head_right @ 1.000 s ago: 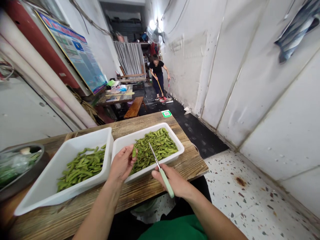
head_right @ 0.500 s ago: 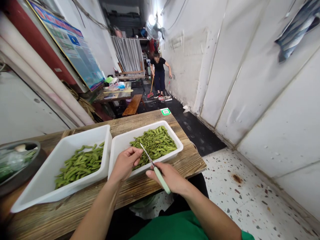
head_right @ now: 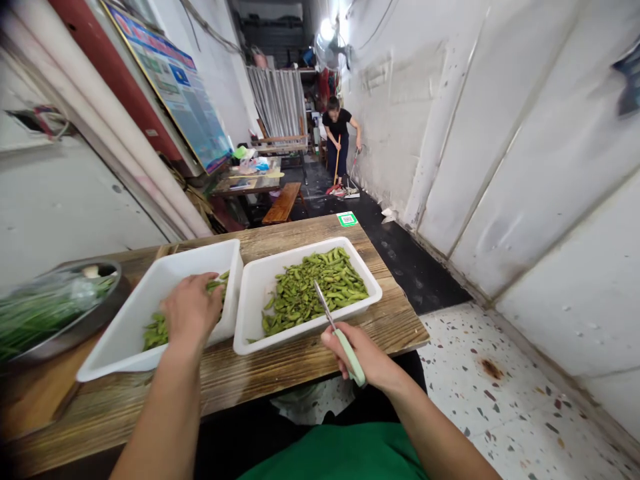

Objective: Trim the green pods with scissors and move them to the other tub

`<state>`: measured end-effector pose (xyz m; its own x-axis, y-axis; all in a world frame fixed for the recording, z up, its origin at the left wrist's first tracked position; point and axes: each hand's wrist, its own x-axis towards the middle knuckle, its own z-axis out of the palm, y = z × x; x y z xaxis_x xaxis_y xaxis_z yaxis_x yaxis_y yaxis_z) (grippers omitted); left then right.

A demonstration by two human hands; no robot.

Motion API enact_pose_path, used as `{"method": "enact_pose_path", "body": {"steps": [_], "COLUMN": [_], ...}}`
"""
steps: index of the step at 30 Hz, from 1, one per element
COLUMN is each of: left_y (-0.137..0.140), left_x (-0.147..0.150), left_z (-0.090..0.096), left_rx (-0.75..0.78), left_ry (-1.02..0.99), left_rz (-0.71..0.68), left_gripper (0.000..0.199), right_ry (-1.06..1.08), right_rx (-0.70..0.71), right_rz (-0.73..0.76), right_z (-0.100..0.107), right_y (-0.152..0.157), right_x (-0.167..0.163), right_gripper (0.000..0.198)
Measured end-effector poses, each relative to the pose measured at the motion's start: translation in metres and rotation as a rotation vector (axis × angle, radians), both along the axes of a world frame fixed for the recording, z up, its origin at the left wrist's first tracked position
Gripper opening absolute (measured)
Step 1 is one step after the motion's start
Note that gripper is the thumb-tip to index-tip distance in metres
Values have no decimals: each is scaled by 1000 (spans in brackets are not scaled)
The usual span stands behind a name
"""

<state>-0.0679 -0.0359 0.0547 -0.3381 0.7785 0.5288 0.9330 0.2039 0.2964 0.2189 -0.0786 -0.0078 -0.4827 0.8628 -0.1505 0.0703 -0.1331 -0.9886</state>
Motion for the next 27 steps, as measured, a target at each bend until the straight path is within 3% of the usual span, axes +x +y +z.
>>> {"method": "enact_pose_path", "body": {"steps": [2, 6, 8, 11, 14, 18, 21, 24, 27], "left_y": [1, 25, 41, 59, 65, 62, 53, 40, 27], "left_x": [-7, 17, 34, 49, 52, 50, 50, 56, 68], "left_z": [0, -21, -37, -58, -68, -58, -40, -27, -27], "left_rx": [-59, -307, -410, -390, -335, -233, -177, -268, -408], "left_ry": [152, 90, -33, -123, -199, -288, -316, -529, -836], "left_rz": [69, -279, -332, -351, -390, -384, -389, -525, -656], "left_gripper": [29, 23, 21, 30, 39, 45, 35, 11, 19], "right_ry": [2, -38, -71, -111, -117, -114, -57, 44, 54], "right_rx": [41, 58, 73, 101, 105, 76, 37, -26, -43], "right_rz": [11, 54, 69, 72, 66, 71, 78, 96, 77], "right_z": [-2, 0, 3, 8, 9, 9, 7, 7, 10], "right_y": [1, 2, 1, 0, -3, -4, -2, 2, 5], "right_x": [1, -1, -1, -1, -2, -1, 0, -1, -5], "right_gripper": [40, 41, 42, 44, 43, 43, 42, 41, 41]}}
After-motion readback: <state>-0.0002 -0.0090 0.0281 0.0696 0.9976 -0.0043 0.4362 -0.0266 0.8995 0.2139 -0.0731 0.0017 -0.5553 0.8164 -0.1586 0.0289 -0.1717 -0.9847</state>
